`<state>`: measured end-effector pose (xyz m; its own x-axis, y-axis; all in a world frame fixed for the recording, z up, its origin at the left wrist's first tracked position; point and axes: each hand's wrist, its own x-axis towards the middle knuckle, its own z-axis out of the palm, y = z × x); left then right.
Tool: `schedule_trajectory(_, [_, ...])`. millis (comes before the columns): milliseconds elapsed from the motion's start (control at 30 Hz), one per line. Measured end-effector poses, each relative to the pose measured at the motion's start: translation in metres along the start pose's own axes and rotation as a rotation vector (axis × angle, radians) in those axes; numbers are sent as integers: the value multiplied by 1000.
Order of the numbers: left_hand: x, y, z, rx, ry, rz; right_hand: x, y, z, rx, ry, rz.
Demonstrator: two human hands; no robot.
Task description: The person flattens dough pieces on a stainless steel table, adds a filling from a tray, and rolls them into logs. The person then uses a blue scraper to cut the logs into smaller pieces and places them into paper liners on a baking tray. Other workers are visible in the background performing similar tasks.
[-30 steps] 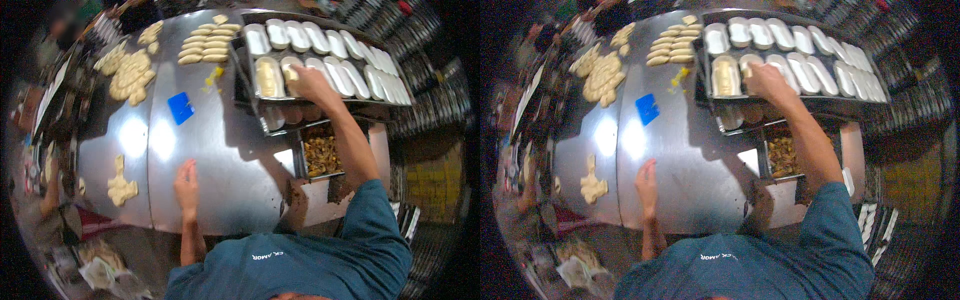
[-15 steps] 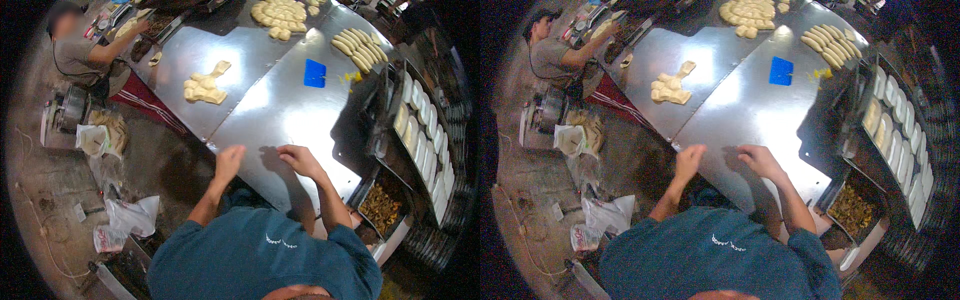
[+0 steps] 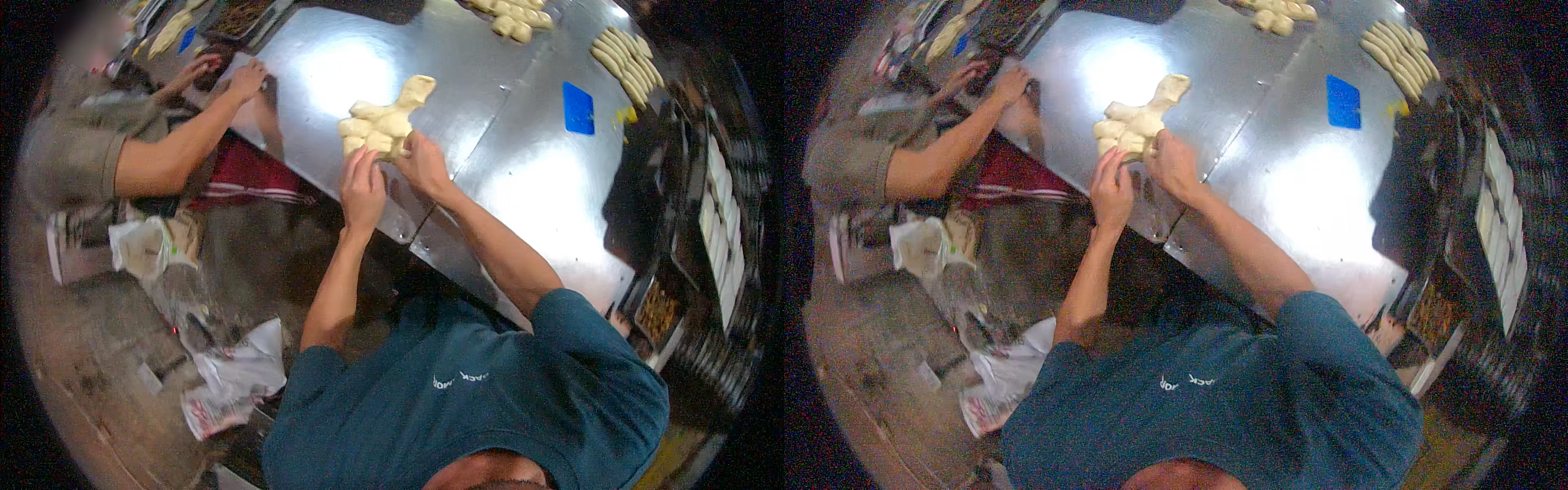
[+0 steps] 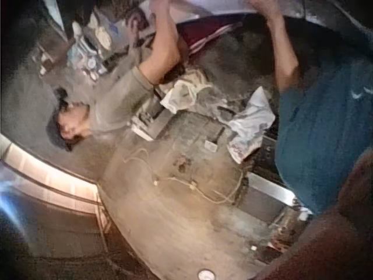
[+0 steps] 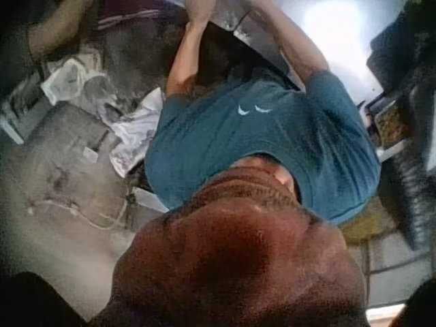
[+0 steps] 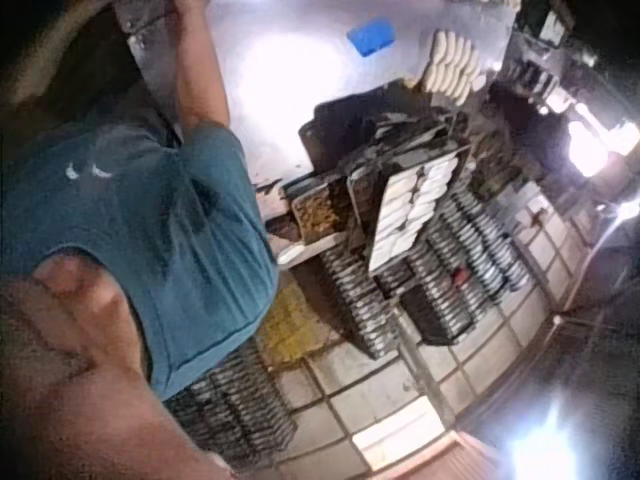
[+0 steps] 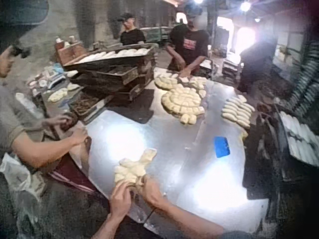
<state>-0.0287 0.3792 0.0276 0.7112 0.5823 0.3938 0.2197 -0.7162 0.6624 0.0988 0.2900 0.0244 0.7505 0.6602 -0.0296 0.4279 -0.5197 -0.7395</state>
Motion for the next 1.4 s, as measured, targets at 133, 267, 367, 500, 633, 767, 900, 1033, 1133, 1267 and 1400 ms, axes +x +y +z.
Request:
schedule_trajectory(133, [-26,46,1,-578,-309,-545,-49,16,-39,241,-16,178])
schedule_trajectory(267, [-66,109,27,-1475,-591,-1071,-149,36,-110,-79,-145,48])
schedule_trajectory(367, [-90,152,59,-1469,-768,-1044,-220,31,-149,-281,156,-331])
schedule_trajectory(500, [-103,186,103,-1379,-843,-914,-273,47,-212,230,52,219])
schedule_trajectory(633, [-86,205,103,-1483,-769,-954,-288,191,-206,-675,493,483])
schedule_trajectory(767, [-82,223,67,-1278,-691,-910,-174,229,-204,-347,323,629])
schedule_trajectory(900, [-106,214,60,-973,-625,-857,-131,143,-108,-743,-90,21])
schedule_trajectory(1033, [-124,148,45,-735,-555,-744,-220,170,-133,-291,4,-101])
schedule_trajectory(1133, [-118,151,37,-678,-671,-633,-260,200,-227,-794,210,481])
schedule_trajectory(1267, [-104,194,51,-706,-896,-413,-260,182,-249,-339,194,550])
schedule_trajectory(1400, [-87,224,66,-936,-831,-359,-249,78,-210,276,228,234])
